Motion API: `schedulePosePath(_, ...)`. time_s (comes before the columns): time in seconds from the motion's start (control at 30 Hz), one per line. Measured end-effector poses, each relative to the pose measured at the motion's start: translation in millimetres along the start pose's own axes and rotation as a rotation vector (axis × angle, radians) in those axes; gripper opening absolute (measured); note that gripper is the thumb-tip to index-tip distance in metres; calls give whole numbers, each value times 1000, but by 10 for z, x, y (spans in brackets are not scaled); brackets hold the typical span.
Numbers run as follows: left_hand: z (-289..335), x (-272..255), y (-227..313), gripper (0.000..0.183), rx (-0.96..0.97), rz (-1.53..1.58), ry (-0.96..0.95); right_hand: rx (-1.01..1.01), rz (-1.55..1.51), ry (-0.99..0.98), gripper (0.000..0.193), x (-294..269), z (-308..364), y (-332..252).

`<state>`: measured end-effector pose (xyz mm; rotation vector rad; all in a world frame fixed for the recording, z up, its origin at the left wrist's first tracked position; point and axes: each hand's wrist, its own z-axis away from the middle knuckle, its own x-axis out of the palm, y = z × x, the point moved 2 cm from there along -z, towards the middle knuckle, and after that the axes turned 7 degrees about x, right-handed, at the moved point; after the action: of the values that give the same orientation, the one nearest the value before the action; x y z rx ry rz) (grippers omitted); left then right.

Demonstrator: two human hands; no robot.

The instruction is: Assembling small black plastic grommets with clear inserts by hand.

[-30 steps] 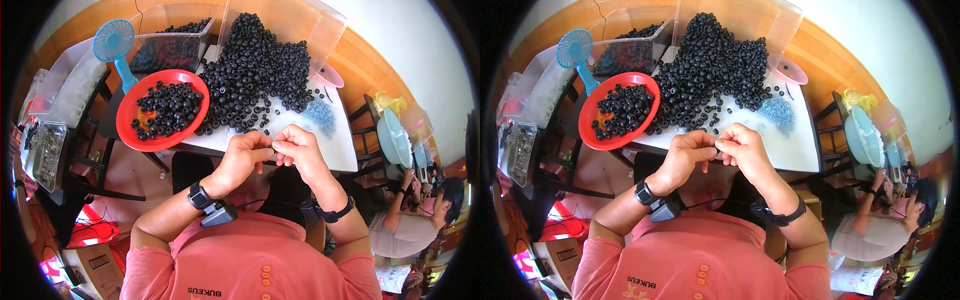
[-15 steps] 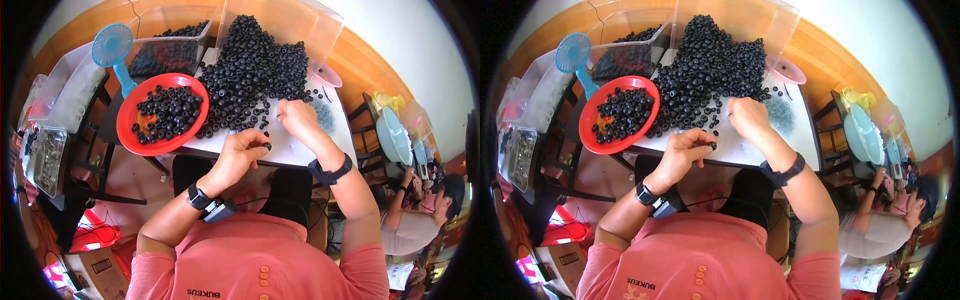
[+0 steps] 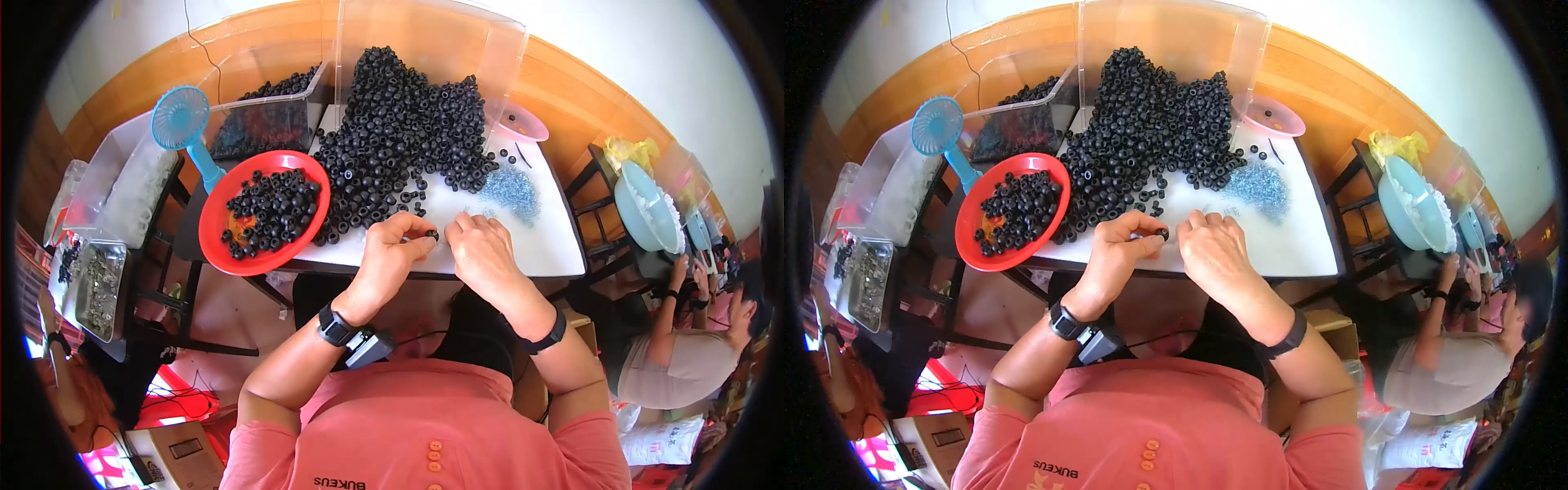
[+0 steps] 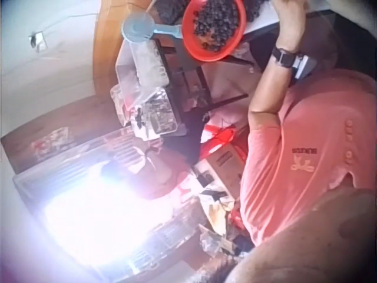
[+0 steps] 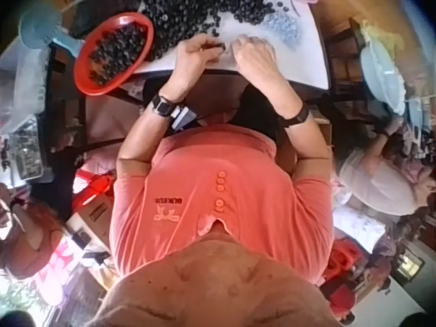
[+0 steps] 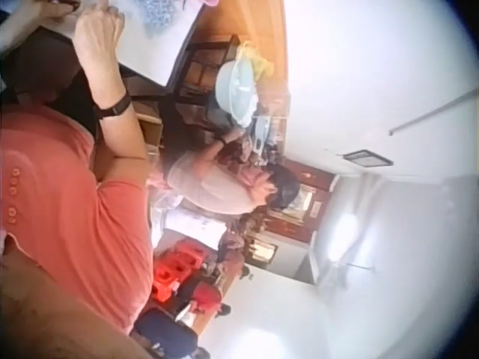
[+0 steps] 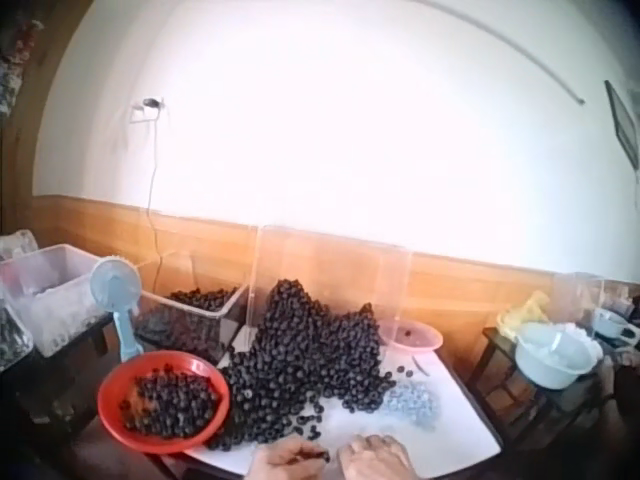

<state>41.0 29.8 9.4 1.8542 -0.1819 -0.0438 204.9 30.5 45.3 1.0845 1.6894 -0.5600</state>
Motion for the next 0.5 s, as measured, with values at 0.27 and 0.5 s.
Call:
schedulePosePath(0.27, 122, 130, 52, 17, 25, 20, 29, 232, 61, 92, 9, 161, 145, -60)
schedulePosePath(0.5, 76, 105, 22, 18, -69, 137, 3, 195, -94, 251, 8, 238, 214, 12)
